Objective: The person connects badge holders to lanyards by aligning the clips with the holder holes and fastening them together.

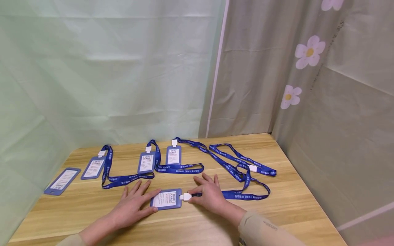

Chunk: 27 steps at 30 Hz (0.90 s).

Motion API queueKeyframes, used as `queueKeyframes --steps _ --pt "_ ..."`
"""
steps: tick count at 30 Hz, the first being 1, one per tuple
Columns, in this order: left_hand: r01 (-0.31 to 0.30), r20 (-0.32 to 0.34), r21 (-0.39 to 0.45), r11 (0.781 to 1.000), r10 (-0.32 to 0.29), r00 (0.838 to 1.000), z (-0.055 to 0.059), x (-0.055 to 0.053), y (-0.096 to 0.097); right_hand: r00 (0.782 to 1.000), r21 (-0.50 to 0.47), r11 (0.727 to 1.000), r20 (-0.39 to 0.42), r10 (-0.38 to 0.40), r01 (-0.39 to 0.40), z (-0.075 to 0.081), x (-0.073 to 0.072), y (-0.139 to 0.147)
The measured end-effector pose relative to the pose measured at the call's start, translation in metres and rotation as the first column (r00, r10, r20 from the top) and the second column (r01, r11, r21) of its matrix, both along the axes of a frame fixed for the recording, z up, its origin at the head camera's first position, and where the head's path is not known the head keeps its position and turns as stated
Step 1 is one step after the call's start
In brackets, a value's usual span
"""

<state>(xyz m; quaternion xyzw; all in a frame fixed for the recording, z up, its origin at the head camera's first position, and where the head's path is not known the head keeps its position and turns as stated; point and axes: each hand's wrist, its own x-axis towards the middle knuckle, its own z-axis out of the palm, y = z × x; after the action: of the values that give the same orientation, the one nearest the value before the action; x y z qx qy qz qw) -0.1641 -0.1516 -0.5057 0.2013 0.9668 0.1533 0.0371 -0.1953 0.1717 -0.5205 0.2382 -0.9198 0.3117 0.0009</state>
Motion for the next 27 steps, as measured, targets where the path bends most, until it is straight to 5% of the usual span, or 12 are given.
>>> queueKeyframes --steps 27 --pt "-0.018 0.02 0.013 1.0 0.017 1.0 0.0024 -0.0004 0.0017 1.0 0.009 1.0 0.023 -0.013 0.013 0.0011 -0.0014 -0.003"
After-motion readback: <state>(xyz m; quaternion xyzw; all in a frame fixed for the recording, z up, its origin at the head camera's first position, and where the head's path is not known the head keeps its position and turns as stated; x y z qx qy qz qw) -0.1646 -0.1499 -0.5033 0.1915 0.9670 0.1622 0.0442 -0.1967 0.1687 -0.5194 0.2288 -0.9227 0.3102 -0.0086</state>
